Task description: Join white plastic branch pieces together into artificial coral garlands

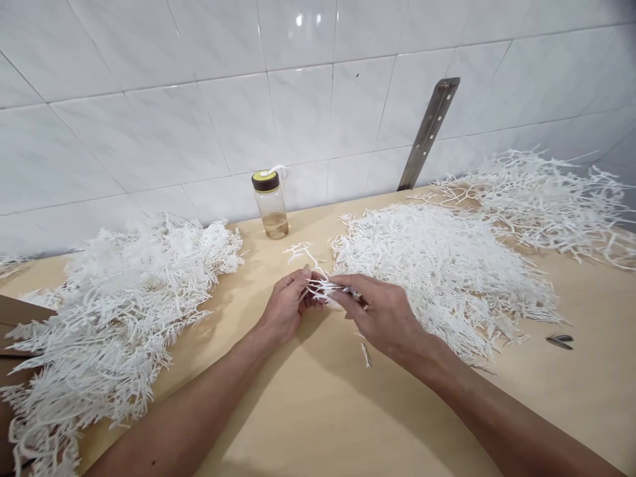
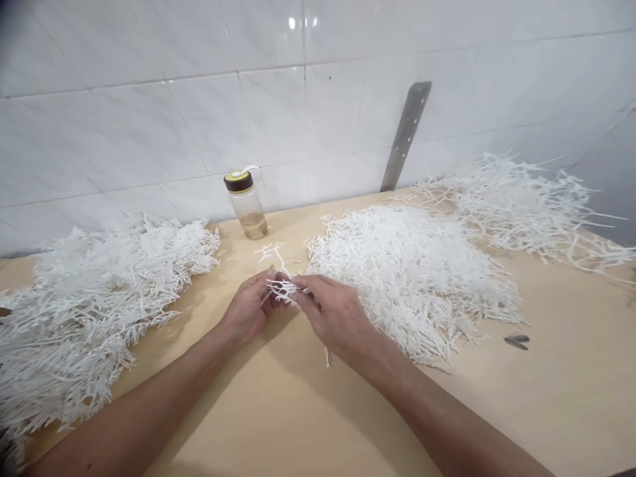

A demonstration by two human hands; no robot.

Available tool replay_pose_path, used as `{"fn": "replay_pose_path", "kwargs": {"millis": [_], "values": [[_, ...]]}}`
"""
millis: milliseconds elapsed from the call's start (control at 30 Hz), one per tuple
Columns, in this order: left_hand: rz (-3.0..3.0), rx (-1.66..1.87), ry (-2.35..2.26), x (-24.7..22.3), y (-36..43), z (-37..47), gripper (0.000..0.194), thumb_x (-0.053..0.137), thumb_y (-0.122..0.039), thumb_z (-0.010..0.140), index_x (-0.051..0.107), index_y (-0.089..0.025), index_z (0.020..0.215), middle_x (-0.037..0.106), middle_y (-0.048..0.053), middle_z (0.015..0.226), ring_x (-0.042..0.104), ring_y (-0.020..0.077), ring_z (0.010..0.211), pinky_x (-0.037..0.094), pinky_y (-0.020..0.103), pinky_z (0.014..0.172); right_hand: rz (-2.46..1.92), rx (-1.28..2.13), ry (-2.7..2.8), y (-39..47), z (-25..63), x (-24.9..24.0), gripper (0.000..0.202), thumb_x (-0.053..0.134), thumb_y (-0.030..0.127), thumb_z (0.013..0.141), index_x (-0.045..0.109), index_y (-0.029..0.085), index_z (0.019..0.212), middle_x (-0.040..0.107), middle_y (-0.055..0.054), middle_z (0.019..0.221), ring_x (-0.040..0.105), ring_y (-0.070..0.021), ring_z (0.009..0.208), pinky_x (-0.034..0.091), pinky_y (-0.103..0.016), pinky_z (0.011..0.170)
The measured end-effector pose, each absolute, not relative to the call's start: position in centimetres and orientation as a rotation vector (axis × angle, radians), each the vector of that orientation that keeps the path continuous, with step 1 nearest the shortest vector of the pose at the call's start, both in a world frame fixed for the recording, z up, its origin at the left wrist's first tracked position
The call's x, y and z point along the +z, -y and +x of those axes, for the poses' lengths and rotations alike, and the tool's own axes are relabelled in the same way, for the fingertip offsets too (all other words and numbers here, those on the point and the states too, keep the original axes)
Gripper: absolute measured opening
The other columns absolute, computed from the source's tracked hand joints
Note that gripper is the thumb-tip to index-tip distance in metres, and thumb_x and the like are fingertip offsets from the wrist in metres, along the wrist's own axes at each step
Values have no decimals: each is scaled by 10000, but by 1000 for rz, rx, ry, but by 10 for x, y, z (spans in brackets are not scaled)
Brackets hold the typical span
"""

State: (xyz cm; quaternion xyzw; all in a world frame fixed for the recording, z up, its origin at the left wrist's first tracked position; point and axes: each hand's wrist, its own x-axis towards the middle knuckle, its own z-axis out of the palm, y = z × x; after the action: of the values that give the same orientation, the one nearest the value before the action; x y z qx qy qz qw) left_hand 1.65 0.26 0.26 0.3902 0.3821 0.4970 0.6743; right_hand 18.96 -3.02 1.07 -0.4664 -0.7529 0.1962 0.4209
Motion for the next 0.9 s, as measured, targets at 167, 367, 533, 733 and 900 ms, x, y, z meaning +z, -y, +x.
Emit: {"fn": "replay_pose_path", "kwargs": {"millis": [167,367,533,733,900], "values": [[967,1196,-949,4,-3,12,479,695,-583,770,717,-106,801,648,72,733,594,148,626,493,251,549,-1175,949,1340,25,201,24,283,637,475,883,678,195,873,675,-9,700,603,-132,559,521,-273,567],[960,1184,-853,1,-2,10,461,645,-565,827,701,-109,865,645,76,768,605,144,616,499,263,548,-975,1339,1036,20,196,27,333,785,468,747,607,189,783,676,-1,762,559,-93,548,518,-242,549],[882,1170,-705,8,-9,2,533,674,-575,791,617,-163,1124,668,85,921,648,172,685,521,282,554,-1056,1274,1089,20,194,20,339,777,485,750,620,186,787,718,-27,791,632,-131,626,536,-261,585],[1190,1282,-727,15,4,5,532,714,-419,814,558,-263,1298,579,117,1268,632,208,950,551,304,710,-1265,1148,1180,14,194,5,376,729,545,770,644,182,824,732,-40,786,667,-166,587,563,-296,547],[1617,1226,-724,14,23,13,698,831,-286,690,571,-282,1337,452,149,1456,540,297,1159,548,329,798,-1166,1256,998,9,194,5,390,775,533,724,610,182,758,691,-17,724,670,-154,608,574,-277,560]]}}
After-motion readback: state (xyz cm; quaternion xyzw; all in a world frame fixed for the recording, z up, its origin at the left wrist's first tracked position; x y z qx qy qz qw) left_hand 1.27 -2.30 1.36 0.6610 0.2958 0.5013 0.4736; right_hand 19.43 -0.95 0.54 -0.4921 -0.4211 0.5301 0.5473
